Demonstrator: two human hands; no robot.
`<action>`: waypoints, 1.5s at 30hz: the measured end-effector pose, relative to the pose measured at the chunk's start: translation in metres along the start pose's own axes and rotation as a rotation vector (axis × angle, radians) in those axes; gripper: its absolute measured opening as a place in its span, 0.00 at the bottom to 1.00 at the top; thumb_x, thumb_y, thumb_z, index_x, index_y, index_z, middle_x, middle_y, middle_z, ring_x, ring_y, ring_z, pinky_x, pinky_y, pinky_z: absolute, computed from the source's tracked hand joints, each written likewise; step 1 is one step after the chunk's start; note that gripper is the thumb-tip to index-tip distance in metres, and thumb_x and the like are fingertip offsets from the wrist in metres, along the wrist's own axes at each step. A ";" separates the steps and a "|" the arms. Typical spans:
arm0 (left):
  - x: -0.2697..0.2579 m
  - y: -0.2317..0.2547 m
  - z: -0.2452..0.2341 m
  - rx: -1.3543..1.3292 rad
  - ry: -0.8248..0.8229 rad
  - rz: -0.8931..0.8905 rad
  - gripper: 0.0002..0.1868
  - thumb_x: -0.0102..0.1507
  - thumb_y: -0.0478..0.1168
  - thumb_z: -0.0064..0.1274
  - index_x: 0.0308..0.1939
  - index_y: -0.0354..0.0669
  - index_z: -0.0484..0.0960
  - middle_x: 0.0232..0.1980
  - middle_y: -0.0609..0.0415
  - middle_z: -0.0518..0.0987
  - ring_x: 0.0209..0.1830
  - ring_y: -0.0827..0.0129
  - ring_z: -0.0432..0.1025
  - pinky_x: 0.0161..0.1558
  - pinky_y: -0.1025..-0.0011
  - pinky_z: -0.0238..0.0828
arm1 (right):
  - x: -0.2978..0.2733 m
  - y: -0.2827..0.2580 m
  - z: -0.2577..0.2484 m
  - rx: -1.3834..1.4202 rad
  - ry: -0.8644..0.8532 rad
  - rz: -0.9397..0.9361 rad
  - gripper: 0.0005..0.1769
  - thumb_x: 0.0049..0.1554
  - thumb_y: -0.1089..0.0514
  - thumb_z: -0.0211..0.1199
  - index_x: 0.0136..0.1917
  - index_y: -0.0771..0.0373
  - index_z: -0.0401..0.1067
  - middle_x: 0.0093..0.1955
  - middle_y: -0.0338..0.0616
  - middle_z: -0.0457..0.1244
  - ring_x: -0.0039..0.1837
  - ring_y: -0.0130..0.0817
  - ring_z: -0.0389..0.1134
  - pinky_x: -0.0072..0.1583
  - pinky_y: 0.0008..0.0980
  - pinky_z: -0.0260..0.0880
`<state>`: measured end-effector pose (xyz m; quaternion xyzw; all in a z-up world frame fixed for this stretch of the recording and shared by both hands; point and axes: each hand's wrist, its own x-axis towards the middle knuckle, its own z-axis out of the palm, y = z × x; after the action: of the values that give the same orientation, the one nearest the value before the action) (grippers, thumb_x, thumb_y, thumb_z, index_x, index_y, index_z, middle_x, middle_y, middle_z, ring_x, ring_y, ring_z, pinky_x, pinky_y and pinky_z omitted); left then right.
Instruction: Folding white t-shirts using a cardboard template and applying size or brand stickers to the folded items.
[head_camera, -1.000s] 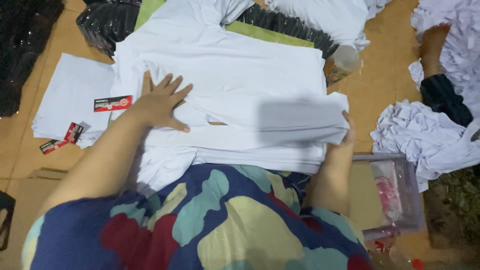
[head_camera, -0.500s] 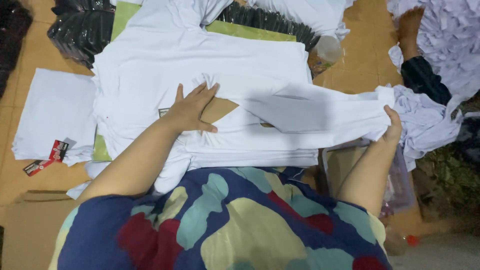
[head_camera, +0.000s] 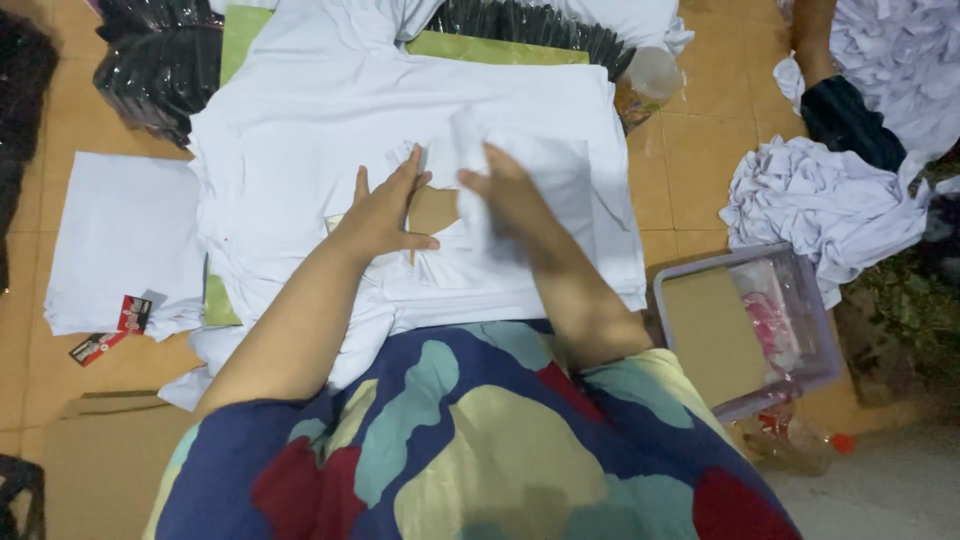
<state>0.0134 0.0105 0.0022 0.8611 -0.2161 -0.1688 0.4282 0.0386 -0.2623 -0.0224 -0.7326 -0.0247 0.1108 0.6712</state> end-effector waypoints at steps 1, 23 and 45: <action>0.005 -0.007 0.005 0.006 -0.001 0.000 0.74 0.47 0.58 0.75 0.82 0.39 0.37 0.76 0.39 0.65 0.81 0.51 0.48 0.72 0.32 0.09 | -0.005 -0.015 0.024 0.004 0.001 -0.003 0.38 0.61 0.47 0.67 0.76 0.67 0.59 0.63 0.64 0.63 0.57 0.49 0.70 0.59 0.41 0.75; 0.006 0.067 0.001 0.199 0.144 0.071 0.37 0.65 0.39 0.44 0.80 0.52 0.56 0.81 0.30 0.48 0.79 0.30 0.41 0.73 0.32 0.38 | -0.038 -0.035 -0.026 -1.216 -0.018 0.202 0.41 0.65 0.27 0.41 0.85 0.41 0.42 0.87 0.58 0.33 0.86 0.58 0.27 0.78 0.64 0.23; 0.008 0.022 0.000 0.446 -0.239 -0.228 0.80 0.37 0.78 0.67 0.83 0.55 0.42 0.85 0.40 0.35 0.85 0.49 0.29 0.75 0.39 0.19 | -0.138 -0.017 -0.081 -1.038 -0.077 0.201 0.50 0.55 0.27 0.62 0.83 0.44 0.50 0.86 0.62 0.31 0.85 0.57 0.34 0.81 0.54 0.30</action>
<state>0.0154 -0.0051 0.0193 0.9268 -0.1986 -0.2648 0.1776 -0.0786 -0.3650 0.0182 -0.9625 -0.0306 0.1748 0.2051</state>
